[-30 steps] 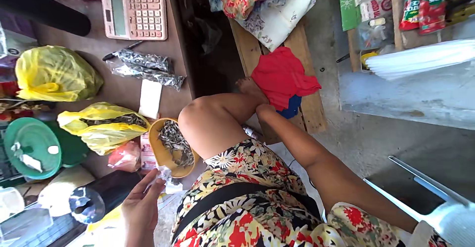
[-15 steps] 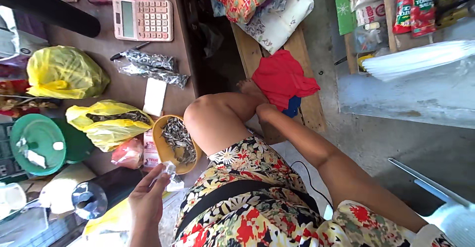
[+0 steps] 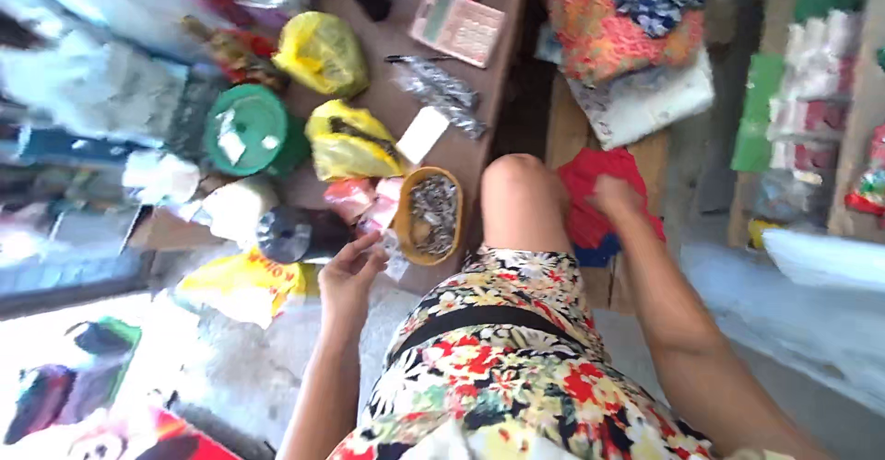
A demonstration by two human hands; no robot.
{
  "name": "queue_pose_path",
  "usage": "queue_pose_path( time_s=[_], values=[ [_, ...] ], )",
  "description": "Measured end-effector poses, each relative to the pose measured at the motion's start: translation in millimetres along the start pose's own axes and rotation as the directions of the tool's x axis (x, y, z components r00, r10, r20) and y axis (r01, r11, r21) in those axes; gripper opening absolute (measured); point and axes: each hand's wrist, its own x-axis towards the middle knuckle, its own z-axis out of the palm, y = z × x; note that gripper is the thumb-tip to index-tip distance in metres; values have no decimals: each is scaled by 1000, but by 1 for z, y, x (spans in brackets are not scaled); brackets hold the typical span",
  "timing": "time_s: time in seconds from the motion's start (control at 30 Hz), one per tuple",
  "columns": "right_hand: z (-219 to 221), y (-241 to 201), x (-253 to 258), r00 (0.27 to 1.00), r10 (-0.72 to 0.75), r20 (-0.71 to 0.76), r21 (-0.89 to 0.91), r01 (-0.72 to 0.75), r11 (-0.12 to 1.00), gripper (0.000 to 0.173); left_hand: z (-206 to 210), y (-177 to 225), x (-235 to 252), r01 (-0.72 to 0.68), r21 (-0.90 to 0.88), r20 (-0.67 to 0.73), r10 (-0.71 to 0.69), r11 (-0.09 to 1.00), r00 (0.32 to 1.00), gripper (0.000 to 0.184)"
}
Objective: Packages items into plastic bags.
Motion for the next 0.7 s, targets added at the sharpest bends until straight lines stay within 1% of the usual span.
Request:
queue_pose_path(
  time_s=[0.07,0.13,0.2,0.23,0.27,0.3,0.37,0.4,0.43,0.47,0.5,0.53,0.57,0.6,0.63,0.67,0.7],
  values=[
    [-55,-17,-13,977,-104,-185,86,121,989,47,-9,-4,-7,-77,19,-21,77,997,997,35],
    [-100,-53,-46,910,-204,-360,110,258,960,46,-16,-7,-14,-129,27,-50,131,991,990,35],
    [-127,-102,-85,835,-344,-429,105,424,899,43,-23,-12,-22,-149,73,-88,155,986,984,34],
    [-132,-129,-99,794,-435,-424,87,514,853,41,-26,-13,-26,-165,77,-107,173,983,979,34],
    [-130,-155,-111,755,-535,-379,64,598,799,38,-29,-13,-29,-192,74,-123,200,978,972,33],
    [-122,-179,-117,704,-642,-304,23,679,734,32,-33,-14,-32,-208,70,-141,216,976,966,33],
    [-81,-220,-115,550,-833,-68,-101,826,554,19,-41,-17,-36,-217,76,-189,228,973,955,33],
    [-52,-237,-111,496,-864,87,-181,861,476,17,-45,-17,-37,-221,80,-211,233,972,949,33],
    [-20,-250,-108,467,-854,231,-260,875,408,17,-49,-17,-39,-233,74,-225,244,970,943,34],
    [11,-258,-105,457,-823,337,-324,877,355,18,-52,-17,-40,-246,64,-232,254,967,939,34],
    [39,-263,-103,480,-780,401,-379,862,336,23,-54,-16,-43,-257,47,-234,261,965,937,35],
    [61,-265,-101,521,-741,422,-429,836,343,39,-55,-15,-44,-263,28,-235,262,964,936,35],
    [78,-266,-99,571,-709,414,-478,799,364,57,-55,-16,-45,-261,12,-237,256,965,937,35],
    [91,-268,-98,615,-683,394,-514,764,391,71,-54,-17,-46,-254,3,-238,248,967,939,35],
    [98,-270,-97,639,-670,378,-527,744,412,77,-52,-19,-46,-244,-4,-237,236,970,942,35],
    [101,-271,-98,642,-668,375,-518,743,424,74,-49,-21,-46,-235,-13,-233,226,972,946,34],
    [102,-271,-99,619,-690,375,-492,764,418,65,-46,-23,-46,-230,-25,-227,218,973,949,35]
  ],
)
